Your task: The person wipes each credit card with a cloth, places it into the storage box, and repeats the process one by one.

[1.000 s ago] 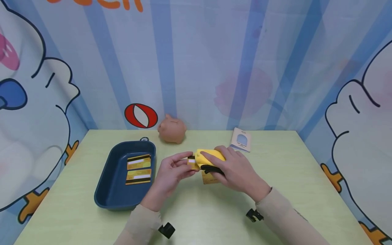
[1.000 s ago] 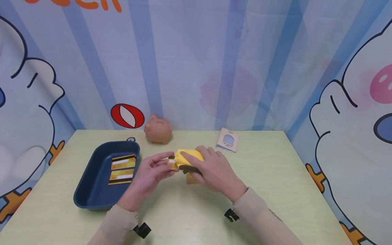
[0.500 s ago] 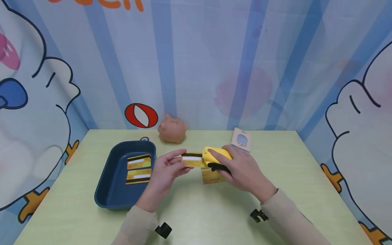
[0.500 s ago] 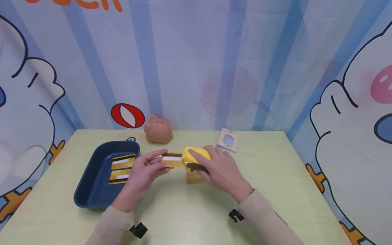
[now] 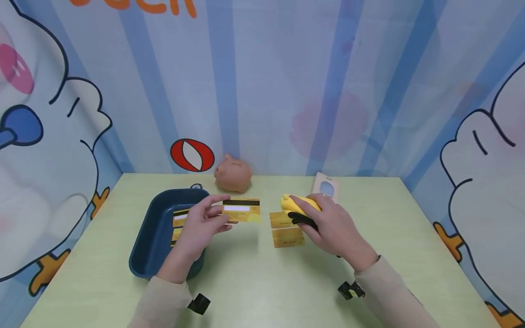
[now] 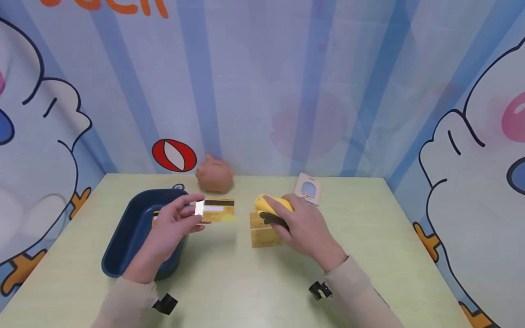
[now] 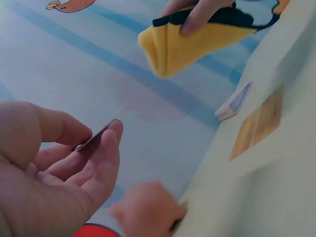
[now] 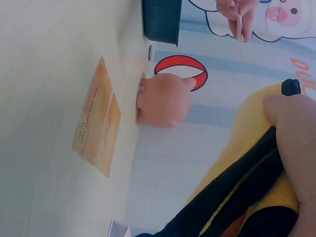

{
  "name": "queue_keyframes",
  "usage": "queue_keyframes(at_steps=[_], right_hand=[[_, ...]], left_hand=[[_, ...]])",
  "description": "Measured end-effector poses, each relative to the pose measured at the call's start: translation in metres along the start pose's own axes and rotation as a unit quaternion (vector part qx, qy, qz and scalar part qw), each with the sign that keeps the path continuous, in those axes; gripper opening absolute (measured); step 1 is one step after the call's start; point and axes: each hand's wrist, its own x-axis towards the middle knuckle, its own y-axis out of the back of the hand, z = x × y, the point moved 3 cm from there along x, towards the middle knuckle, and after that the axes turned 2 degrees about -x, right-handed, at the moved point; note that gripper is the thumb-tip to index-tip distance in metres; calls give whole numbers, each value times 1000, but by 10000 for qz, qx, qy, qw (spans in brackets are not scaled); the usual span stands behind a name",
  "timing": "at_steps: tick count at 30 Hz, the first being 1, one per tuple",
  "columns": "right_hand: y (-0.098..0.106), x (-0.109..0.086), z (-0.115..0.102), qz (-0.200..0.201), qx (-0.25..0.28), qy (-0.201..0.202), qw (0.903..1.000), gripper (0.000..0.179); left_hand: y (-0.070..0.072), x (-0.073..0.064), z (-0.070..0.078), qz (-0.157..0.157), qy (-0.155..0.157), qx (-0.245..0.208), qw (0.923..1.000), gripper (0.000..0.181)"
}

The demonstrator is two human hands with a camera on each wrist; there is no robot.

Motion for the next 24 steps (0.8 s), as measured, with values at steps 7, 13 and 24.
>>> queue_keyframes(at_steps=[7, 13, 24], right_hand=[[2, 3, 2, 103, 131, -63, 9998, 70], [3, 7, 3, 281, 282, -95, 9992, 71], [4, 14, -1, 552, 586, -286, 9963, 68]], left_hand=[[42, -10, 12, 212, -258, 891, 9955, 55], [73, -19, 9, 299, -213, 1525, 9876, 53], [107, -19, -11, 838, 520, 2381, 9662, 54]])
